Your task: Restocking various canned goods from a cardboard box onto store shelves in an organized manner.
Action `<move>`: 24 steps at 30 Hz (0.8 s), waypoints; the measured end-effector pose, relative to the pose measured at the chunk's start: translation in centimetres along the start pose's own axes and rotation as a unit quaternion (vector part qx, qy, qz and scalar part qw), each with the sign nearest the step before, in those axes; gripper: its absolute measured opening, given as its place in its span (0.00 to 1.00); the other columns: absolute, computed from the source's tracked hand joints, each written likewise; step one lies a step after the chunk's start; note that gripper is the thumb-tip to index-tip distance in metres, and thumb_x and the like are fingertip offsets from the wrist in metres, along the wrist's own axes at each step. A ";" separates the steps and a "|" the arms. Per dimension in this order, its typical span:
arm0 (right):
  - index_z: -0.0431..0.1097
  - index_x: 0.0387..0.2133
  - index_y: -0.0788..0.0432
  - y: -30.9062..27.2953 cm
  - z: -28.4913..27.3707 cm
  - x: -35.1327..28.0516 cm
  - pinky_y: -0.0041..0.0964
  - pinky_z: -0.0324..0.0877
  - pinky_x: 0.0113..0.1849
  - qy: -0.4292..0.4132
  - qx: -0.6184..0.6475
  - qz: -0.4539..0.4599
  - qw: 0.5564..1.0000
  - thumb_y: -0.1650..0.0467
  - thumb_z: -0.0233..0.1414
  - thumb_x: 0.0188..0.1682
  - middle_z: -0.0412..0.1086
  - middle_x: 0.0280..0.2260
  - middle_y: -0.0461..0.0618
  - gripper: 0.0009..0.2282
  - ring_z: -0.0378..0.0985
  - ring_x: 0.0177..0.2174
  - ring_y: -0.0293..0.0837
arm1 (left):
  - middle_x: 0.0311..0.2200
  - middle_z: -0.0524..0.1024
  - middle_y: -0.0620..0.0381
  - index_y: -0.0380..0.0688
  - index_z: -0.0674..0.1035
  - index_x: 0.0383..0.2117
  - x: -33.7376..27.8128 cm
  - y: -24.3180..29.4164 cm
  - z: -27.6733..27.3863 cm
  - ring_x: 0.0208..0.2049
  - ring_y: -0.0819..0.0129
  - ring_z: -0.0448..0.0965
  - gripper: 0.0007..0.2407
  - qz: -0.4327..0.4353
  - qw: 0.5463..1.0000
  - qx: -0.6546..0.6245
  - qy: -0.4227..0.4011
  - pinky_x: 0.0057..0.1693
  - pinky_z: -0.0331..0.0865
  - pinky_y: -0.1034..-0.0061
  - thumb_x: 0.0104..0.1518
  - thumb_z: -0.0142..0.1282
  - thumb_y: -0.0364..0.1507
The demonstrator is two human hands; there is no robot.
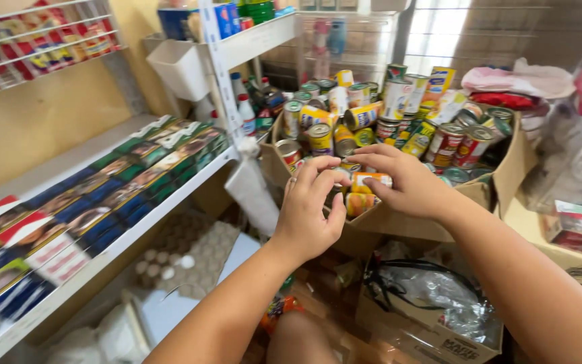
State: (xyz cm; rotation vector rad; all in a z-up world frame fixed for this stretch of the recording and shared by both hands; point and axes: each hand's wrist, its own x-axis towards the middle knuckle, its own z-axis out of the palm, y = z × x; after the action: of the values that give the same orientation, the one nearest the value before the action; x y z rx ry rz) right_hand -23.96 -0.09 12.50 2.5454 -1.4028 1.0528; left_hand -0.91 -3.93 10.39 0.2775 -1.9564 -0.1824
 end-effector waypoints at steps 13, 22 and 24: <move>0.76 0.49 0.57 15.7 -3.6 -7.6 0.50 0.72 0.46 0.232 -0.255 0.261 0.901 0.74 0.50 0.54 0.74 0.46 0.59 0.12 0.76 0.44 0.60 | 0.50 0.73 0.45 0.42 0.76 0.42 3.4 -6.9 16.5 0.52 0.46 0.76 0.12 -0.068 0.984 -0.148 -0.071 0.56 0.72 0.61 0.51 0.57 0.21; 0.68 0.57 0.61 16.6 -2.9 -6.8 0.55 0.69 0.45 0.156 -0.355 0.363 0.847 0.64 0.57 0.47 0.72 0.45 0.58 0.25 0.75 0.44 0.59 | 0.53 0.69 0.40 0.38 0.71 0.52 6.1 -10.0 28.0 0.55 0.42 0.72 0.21 -0.110 0.965 -0.202 -0.128 0.61 0.68 0.59 0.49 0.59 0.23; 0.69 0.59 0.55 16.6 -2.8 -6.3 0.56 0.68 0.45 0.136 -0.382 0.385 0.829 0.62 0.58 0.45 0.71 0.43 0.56 0.27 0.75 0.43 0.57 | 0.54 0.68 0.38 0.36 0.68 0.56 6.7 -10.8 29.5 0.56 0.41 0.71 0.25 -0.118 0.961 -0.213 -0.130 0.62 0.67 0.59 0.48 0.60 0.23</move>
State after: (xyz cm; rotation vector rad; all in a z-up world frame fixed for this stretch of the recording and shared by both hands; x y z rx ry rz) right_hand -40.39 -4.21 6.58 1.2200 -2.2135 0.6226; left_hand -29.36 -16.19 2.04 0.2084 -2.0786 -0.8204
